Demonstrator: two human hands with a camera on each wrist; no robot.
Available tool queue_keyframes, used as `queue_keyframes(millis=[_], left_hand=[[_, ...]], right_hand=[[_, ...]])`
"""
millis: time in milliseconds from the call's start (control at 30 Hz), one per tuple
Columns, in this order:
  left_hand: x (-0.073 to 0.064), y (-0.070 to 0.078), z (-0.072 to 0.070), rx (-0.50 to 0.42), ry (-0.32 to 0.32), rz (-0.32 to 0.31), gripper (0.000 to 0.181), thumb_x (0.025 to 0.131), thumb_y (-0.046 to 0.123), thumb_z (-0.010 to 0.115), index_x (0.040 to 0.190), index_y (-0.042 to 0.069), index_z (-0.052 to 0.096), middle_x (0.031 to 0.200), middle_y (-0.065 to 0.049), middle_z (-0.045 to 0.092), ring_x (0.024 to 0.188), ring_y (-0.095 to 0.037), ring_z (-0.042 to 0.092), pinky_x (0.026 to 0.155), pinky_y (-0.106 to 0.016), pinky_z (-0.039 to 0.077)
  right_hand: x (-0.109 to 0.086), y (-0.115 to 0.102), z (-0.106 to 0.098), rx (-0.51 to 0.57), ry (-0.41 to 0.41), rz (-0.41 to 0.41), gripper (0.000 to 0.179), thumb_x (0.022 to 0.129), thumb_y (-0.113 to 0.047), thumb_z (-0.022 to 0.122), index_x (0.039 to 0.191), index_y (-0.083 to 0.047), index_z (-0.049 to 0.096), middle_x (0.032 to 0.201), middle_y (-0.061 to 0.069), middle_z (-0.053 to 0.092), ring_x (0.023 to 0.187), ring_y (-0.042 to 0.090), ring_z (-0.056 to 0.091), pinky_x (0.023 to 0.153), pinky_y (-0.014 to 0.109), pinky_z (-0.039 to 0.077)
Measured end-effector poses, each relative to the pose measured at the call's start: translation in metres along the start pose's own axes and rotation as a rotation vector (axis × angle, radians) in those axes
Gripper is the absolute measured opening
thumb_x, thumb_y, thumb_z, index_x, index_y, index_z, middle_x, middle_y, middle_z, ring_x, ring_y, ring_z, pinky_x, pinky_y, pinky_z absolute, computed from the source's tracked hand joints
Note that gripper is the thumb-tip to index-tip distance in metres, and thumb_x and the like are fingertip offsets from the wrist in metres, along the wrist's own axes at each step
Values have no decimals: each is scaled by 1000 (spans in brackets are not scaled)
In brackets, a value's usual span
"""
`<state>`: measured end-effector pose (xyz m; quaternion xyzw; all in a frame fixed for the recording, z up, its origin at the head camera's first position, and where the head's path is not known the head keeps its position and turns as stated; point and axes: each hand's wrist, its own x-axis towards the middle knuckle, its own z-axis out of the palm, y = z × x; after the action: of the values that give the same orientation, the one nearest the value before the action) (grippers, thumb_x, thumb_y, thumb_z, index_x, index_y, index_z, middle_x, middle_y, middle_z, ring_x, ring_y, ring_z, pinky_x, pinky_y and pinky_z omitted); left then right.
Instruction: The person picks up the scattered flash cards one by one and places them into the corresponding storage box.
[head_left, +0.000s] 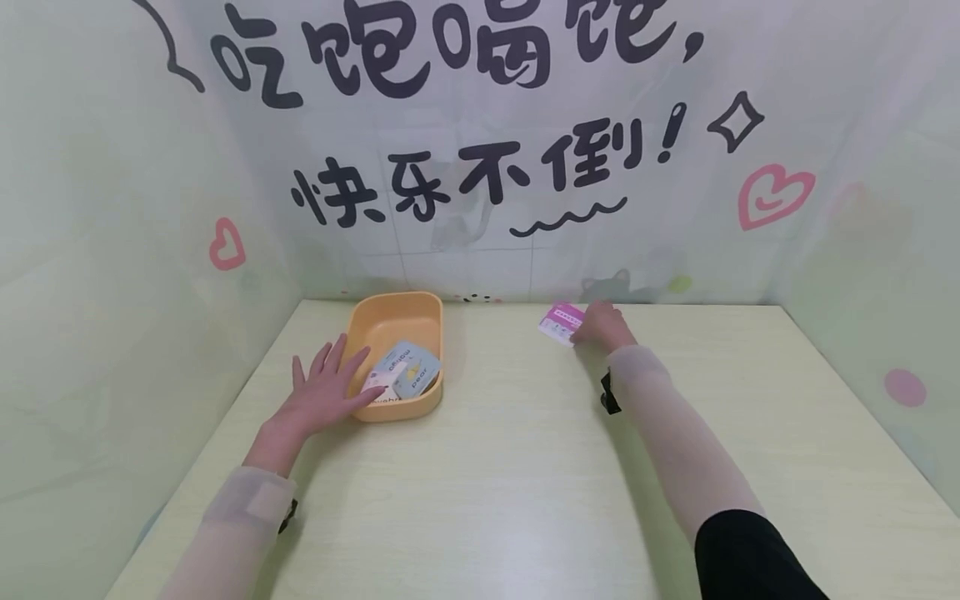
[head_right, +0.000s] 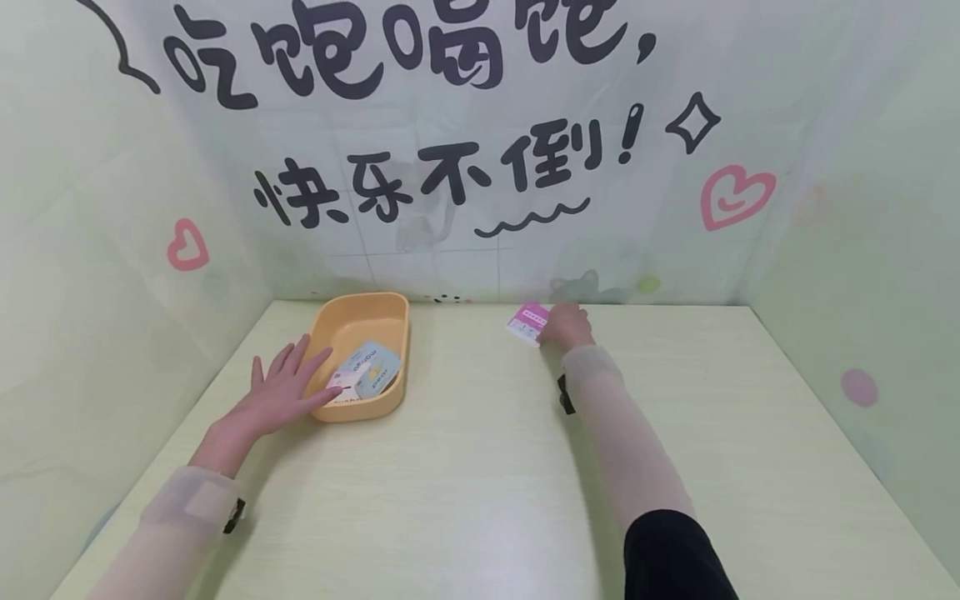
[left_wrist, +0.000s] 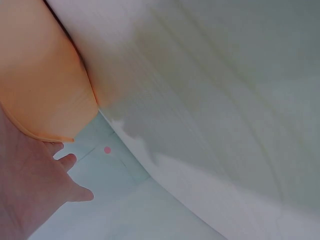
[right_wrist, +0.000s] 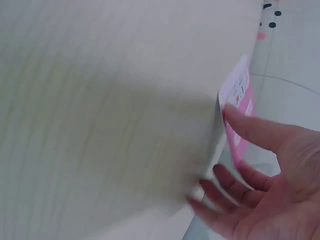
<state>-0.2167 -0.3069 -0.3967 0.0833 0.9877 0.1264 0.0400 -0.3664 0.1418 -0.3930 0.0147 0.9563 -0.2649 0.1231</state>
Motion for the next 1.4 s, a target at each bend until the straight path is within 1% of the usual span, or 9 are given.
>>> queue_keyframes(millis=[133, 267, 433, 633, 767, 900, 1033, 1167, 1400], left_hand=[[0, 0, 0, -9, -1, -5, 89, 93, 68, 48, 159, 14, 22, 167, -24, -5, 150, -53, -1, 109, -78, -15], [1, 0, 0, -12, -2, -2, 89, 93, 68, 48, 159, 13, 22, 167, -24, -5, 150, -53, -1, 108, -79, -15], [2, 0, 1, -7, -2, 3, 89, 93, 68, 47, 159, 14, 22, 167, -24, -5, 150, -53, -1, 108, -79, -14], [1, -1, 0, -6, -5, 3, 89, 94, 68, 47, 160, 14, 21, 166, -25, -5, 150, -53, -1, 108, -79, -14], [2, -1, 0, -11, -8, 0, 90, 93, 68, 47, 160, 14, 21, 166, -25, -5, 150, -53, -1, 108, -79, -15], [2, -1, 2, -15, -12, -1, 90, 93, 69, 47, 160, 14, 20, 167, -24, -6, 150, -53, -2, 108, -79, -15], [2, -1, 1, -15, -15, -3, 90, 93, 69, 47, 160, 14, 20, 166, -25, -6, 150, -54, -2, 108, -79, -15], [2, 0, 1, -16, -19, -4, 91, 93, 69, 47, 160, 14, 20, 167, -24, -7, 150, -53, -2, 108, -78, -16], [3, 0, 1, -11, -19, -6, 90, 93, 69, 46, 160, 15, 19, 167, -23, -8, 150, -53, -2, 109, -78, -16]], right_hand=[[3, 0, -4, 74, 9, -45, 33, 91, -9, 66, 119, 7, 58, 112, 21, 63, 94, 27, 60, 91, 39, 53], [7, 0, -7, 202, -14, -32, 24, 92, -2, 63, 114, 5, 59, 100, 14, 64, 78, 16, 60, 73, 26, 56], [4, -5, -10, 314, -4, -85, 27, 95, -4, 60, 120, 6, 55, 101, 18, 67, 84, 20, 66, 79, 30, 60], [-13, -35, -17, 398, -4, -145, 30, 96, -3, 58, 123, 8, 52, 108, 23, 65, 99, 34, 68, 94, 44, 57], [-19, -54, -17, 409, 1, -192, 28, 95, -4, 60, 121, 7, 54, 107, 22, 66, 97, 33, 69, 82, 33, 60], [-27, -73, -16, 423, -7, -248, 27, 96, -3, 61, 120, 6, 55, 105, 20, 66, 94, 30, 69, 69, 21, 57], [-35, -94, -13, 438, -16, -300, 25, 96, -3, 61, 119, 5, 56, 103, 18, 66, 98, 34, 69, 69, 21, 57], [-44, -116, -8, 443, -17, -346, 23, 95, -3, 61, 117, 3, 57, 101, 17, 66, 94, 30, 69, 71, 24, 58], [-58, -154, 9, 386, 7, -437, 19, 96, -6, 62, 114, -1, 59, 101, 14, 67, 92, 26, 71, 74, 28, 58]])
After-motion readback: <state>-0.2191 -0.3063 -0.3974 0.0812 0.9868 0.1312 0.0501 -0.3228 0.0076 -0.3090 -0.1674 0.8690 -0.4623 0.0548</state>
